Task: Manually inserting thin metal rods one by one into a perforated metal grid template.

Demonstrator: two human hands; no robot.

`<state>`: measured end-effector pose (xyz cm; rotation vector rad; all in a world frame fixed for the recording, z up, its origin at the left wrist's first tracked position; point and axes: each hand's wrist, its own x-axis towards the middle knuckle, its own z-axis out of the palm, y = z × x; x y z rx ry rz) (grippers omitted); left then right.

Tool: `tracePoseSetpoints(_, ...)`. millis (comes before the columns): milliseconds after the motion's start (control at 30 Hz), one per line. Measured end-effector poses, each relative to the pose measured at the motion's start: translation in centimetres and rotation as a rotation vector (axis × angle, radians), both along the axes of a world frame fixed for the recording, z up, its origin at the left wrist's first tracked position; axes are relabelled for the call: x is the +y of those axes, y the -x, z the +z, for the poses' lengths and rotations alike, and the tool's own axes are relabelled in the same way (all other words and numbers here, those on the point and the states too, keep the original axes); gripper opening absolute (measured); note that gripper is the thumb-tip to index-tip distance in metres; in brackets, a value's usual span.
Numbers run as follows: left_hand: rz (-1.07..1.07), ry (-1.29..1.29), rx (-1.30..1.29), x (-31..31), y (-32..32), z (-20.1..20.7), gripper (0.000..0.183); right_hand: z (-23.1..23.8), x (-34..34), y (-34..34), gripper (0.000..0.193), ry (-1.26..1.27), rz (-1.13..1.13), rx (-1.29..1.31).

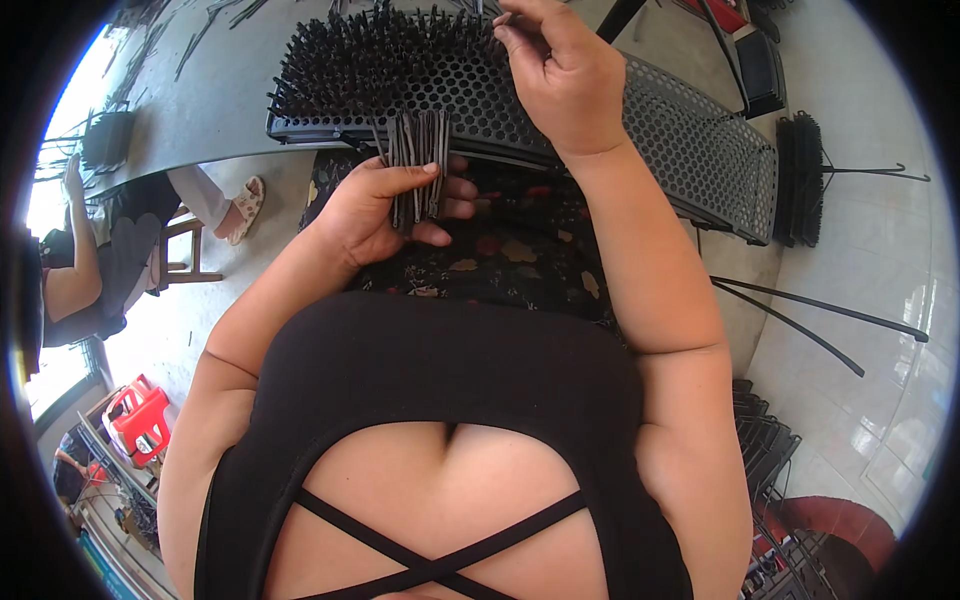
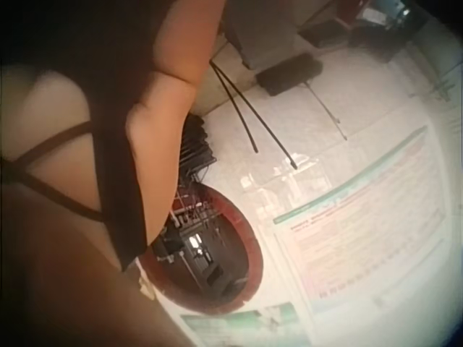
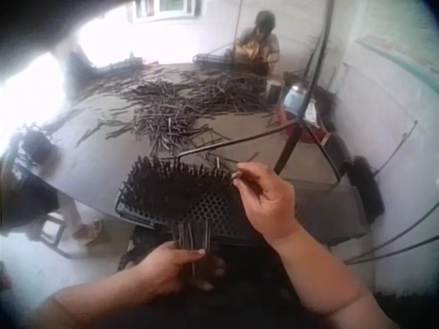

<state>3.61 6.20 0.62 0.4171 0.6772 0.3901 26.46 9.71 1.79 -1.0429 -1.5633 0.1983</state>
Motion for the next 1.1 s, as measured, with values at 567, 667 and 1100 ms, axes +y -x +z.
tracePoseSetpoints(567,0.089,0.047,-0.025,-0.2,-0.7,0.2,0.031,0.6,0.7,-0.3,0.019,0.034,-0.069,-0.281)
tracePoseSetpoints(667,0.090,-0.002,0.027,-0.3,-0.7,0.6,0.024,2.4,0.7,0.5,0.017,0.005,-0.149,-0.354)
tracePoseSetpoints(1100,0.119,-0.294,0.268,-0.8,-0.8,-0.8,0.013,1.2,0.3,-1.5,0.015,-0.008,-0.124,-0.377)
